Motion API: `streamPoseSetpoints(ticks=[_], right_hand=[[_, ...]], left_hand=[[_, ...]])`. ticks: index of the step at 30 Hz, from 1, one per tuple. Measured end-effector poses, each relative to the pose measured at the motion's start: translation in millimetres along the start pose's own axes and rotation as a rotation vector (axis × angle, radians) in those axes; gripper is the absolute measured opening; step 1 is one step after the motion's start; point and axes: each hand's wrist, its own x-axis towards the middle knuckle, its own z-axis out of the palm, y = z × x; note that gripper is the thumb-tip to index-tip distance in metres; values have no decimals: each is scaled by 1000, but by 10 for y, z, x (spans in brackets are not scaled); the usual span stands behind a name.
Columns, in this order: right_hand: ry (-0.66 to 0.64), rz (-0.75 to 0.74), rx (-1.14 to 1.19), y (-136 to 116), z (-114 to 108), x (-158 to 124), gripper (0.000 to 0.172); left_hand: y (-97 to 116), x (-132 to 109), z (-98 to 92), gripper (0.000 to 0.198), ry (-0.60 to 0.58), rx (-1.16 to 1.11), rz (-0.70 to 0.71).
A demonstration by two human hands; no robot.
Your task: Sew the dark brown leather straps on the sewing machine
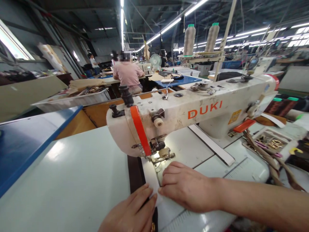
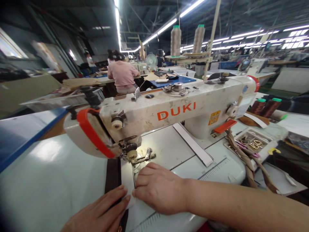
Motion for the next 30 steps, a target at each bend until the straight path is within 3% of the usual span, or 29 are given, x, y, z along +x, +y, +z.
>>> streamPoseSetpoints(ticks=[9, 15, 21, 25, 30], right_hand=[[38, 124, -59, 226, 97, 202, 15], [94, 174, -91, 239, 158, 229, 14], [134, 161, -116, 266, 187, 214, 18], [203, 129, -110, 247, 163, 182, 16], [329, 123, -30, 194, 147, 111, 21]], left_hand=[[-374, 142, 144, 32, 33, 68, 47], [-574, 180, 214, 42, 34, 67, -113], [-708, 175, 320, 35, 23, 9, -144], [-652, 131, 310, 38, 2, 61, -167], [-258, -195, -21, 35, -30, 95, -147]])
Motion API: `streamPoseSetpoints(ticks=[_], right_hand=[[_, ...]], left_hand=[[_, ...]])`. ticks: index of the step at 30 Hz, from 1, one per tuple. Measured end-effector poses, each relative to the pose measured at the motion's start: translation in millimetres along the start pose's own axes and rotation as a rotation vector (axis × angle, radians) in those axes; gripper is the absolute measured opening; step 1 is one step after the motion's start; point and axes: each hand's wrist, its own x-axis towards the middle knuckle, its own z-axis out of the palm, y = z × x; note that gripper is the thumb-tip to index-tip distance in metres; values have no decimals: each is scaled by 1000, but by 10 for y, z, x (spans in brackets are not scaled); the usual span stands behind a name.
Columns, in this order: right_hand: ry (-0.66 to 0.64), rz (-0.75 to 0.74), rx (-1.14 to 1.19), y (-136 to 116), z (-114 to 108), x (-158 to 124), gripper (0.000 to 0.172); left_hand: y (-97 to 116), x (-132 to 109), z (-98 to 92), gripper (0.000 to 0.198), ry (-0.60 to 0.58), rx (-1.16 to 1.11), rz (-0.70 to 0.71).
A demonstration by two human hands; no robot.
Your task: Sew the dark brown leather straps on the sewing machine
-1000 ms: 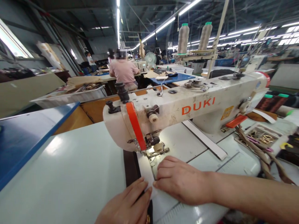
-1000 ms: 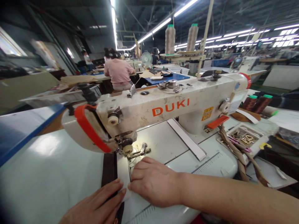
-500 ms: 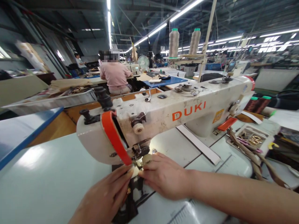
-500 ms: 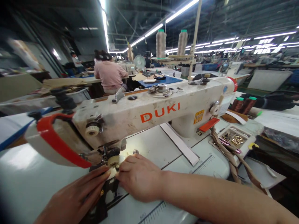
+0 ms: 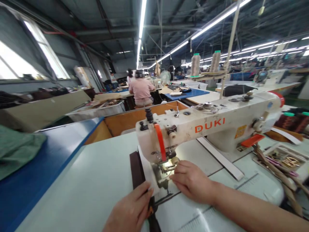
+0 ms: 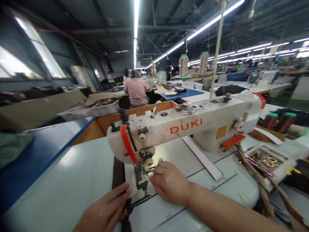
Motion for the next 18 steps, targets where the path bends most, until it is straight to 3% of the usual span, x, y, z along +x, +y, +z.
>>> streamPoseSetpoints(ticks=[4, 7, 10, 13, 15, 18], right_hand=[[25, -58, 10, -6, -4, -5, 23], [35, -94, -13, -53, -33, -2, 25], [34, -110, -29, -209, -123, -62, 26], [-7, -83, 14, -469, -249, -231, 24], [-40, -63, 59, -644, -337, -395, 24], [-34, -8, 94, -799, -469, -661, 25]], left_hand=[[317, -361, -340, 34, -81, -19, -15], [373, -406, -499, 44, -200, -62, -164], [260, -205, -567, 56, -340, -103, -254], [132, 151, -598, 65, -659, -220, -235], [87, 368, -608, 53, -776, -287, -209], [52, 534, -603, 36, -839, -323, -236]])
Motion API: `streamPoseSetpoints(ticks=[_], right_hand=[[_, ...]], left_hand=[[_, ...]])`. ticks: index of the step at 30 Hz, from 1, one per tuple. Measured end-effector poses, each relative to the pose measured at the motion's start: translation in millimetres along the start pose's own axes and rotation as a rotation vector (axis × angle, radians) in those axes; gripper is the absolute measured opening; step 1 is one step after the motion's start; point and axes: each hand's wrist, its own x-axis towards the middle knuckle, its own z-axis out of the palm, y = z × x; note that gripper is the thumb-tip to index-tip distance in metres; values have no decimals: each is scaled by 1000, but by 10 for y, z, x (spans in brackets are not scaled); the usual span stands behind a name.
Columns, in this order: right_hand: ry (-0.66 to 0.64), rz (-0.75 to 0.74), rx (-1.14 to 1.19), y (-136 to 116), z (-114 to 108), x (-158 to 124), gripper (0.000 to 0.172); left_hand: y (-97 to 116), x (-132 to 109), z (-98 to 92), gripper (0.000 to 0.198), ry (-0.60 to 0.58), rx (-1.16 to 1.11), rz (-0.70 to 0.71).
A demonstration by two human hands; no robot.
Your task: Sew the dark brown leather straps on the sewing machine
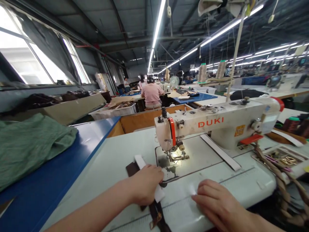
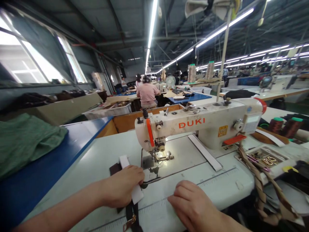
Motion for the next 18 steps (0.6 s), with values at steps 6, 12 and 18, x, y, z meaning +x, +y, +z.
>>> streamPoseSetpoints(ticks=[6, 12, 18], right_hand=[[85, 151, -135, 300, -339, -400, 24], [-139, 829, -533, 849, -719, -324, 30], [-246, 945, -588, 902, -691, -171, 21]], left_hand=[[-225, -112, 31, 9, -41, -185, -215], [-565, -308, 188, 27, 263, -675, -569], [-796, -149, 441, 48, 620, -1239, -875]])
